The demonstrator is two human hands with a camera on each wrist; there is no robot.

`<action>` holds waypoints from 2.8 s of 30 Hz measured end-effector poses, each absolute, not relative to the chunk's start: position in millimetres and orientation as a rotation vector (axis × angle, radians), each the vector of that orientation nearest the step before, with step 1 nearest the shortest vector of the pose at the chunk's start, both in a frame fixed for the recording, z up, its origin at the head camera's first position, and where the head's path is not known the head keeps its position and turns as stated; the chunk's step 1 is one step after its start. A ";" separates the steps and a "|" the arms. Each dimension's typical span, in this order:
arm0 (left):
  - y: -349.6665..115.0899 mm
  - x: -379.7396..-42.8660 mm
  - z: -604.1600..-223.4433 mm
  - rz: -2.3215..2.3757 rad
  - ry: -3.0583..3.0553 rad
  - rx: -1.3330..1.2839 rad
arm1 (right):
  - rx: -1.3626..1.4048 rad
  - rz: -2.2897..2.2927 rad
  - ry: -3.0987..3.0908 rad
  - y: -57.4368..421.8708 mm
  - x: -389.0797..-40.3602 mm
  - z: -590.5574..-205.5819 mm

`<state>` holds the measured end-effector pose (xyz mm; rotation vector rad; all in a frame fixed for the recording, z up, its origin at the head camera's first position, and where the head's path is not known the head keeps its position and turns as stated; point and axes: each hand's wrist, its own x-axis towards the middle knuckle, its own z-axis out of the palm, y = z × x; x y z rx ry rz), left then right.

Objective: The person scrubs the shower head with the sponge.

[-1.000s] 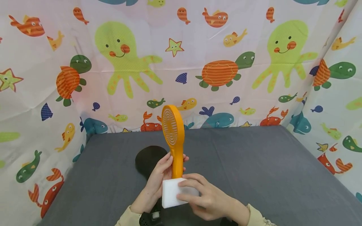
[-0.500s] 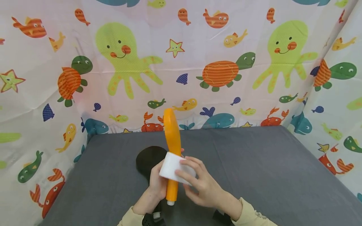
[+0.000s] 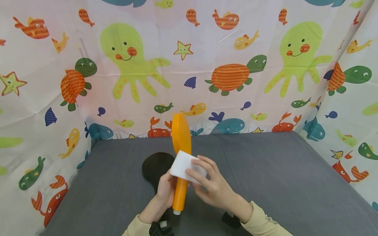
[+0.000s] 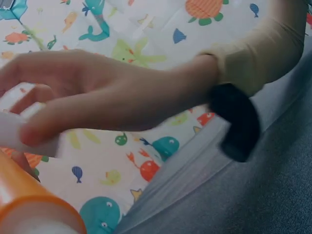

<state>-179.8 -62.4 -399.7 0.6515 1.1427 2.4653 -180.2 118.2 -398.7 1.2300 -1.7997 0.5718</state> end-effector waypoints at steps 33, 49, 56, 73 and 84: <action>-59.2 -190.5 -401.3 2.441 1.396 0.688 | 1.150 0.673 -1.816 122.9 -184.8 -396.7; -63.8 -191.4 -398.0 2.537 1.262 0.660 | 1.157 0.685 -1.919 112.5 -186.7 -390.3; -72.1 -195.7 -397.4 2.541 1.173 0.818 | 1.407 0.471 -1.840 114.0 -168.1 -413.2; -69.4 -191.8 -394.3 2.477 1.153 0.905 | 1.240 0.586 -1.769 110.1 -179.6 -396.2; -70.6 -194.1 -395.9 2.455 1.201 0.924 | 1.491 0.355 -1.696 120.8 -175.9 -405.2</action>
